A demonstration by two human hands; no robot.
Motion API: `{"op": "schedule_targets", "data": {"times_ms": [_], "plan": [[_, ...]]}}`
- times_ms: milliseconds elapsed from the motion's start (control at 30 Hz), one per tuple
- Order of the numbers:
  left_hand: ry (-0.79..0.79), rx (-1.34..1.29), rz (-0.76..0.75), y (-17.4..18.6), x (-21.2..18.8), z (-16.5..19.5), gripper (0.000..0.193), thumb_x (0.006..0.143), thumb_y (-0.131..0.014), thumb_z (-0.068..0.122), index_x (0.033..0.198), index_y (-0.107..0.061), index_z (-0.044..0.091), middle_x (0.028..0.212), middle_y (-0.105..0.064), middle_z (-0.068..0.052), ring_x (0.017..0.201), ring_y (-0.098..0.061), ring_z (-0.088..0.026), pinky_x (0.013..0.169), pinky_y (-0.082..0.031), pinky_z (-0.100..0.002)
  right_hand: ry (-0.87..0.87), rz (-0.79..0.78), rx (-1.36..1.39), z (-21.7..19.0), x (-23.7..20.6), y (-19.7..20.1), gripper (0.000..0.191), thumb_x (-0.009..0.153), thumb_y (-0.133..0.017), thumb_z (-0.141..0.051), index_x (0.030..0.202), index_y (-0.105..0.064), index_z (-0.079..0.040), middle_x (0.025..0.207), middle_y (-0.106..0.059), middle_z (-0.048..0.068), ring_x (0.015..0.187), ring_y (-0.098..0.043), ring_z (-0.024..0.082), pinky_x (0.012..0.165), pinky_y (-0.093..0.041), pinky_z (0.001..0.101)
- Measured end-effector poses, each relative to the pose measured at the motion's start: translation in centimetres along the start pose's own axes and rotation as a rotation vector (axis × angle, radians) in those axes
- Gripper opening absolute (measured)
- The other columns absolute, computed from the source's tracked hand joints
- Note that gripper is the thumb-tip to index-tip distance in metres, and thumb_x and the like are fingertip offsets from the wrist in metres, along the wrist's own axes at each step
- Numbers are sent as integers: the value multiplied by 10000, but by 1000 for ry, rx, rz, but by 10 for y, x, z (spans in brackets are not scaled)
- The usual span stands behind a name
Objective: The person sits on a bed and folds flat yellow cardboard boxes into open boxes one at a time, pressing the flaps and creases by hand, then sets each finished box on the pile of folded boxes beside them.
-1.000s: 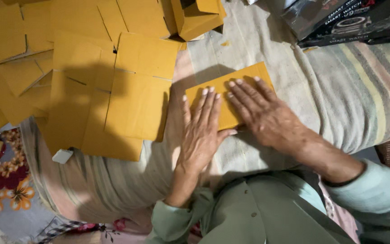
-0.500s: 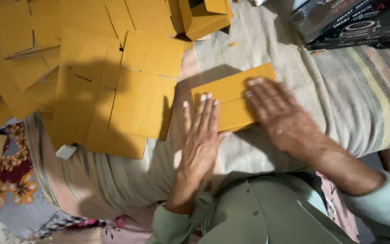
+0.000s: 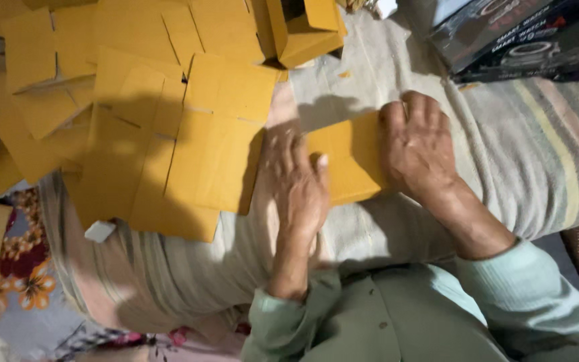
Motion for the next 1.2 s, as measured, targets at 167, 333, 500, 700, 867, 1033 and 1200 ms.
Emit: {"op": "schedule_targets", "data": {"times_ms": [167,333,500,700,867,1033,1200], "plan": [[34,75,-36,-8,0,-12,544,1026,-542,323,1490,-456,53,1540,-412,-260,1492,-276,-469,1202,-194,-626,77,59,-344,-10,-3,-10,499,962,-556,-216,1429,-622,-56,1447,-572,257,1411,-465,453,1174,-299,623],[-84,150,-29,-21,18,18,483,958,-555,251,1413,-540,89,1513,-477,-193,1493,-321,-448,1198,-190,-694,119,-38,-116,-36,11,-40,487,937,-525,-346,1286,-637,-25,1363,-574,290,1376,-412,521,1128,-210,693],[27,106,1,-7,21,-3,357,988,-580,266,1298,-581,88,1373,-491,-263,1412,-340,-491,1146,-204,-712,29,-86,-229,-13,12,-26,325,994,-524,-255,1175,-645,-14,1273,-624,260,1389,-438,497,1161,-209,715],[-56,177,-73,-26,33,20,304,917,-548,177,1207,-611,113,1267,-620,-156,1312,-508,-401,1211,-247,-675,228,-211,15,-51,25,-40,323,817,-591,-208,1056,-639,5,990,-657,215,1031,-615,404,1074,-369,605],[63,128,-143,-18,35,-7,261,1020,-515,302,1127,-636,97,1137,-663,-171,1156,-573,-393,1150,-231,-670,146,-101,-130,-25,26,-16,219,815,-612,-145,978,-642,-3,947,-663,194,940,-642,366,912,-472,503],[-92,272,82,-12,39,13,271,918,-528,310,1035,-655,101,1087,-686,-174,1102,-593,-404,1087,-256,-724,335,-32,-51,-47,26,-12,183,846,-606,-174,945,-652,-28,896,-662,163,919,-638,347,937,-477,512],[-32,87,-135,-27,40,8,259,974,-511,252,1121,-639,83,1151,-674,-161,1176,-593,-393,1109,-342,-599,157,-184,-16,-31,35,-31,210,877,-599,-218,918,-659,-21,895,-669,170,907,-637,359,821,-477,488]]}}
Point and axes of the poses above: each hand's wrist, its own x-axis towards the middle knuckle, its own y-axis out of the back of the hand, z = x × y, the point moved 8 cm from there along x, towards the middle knuckle
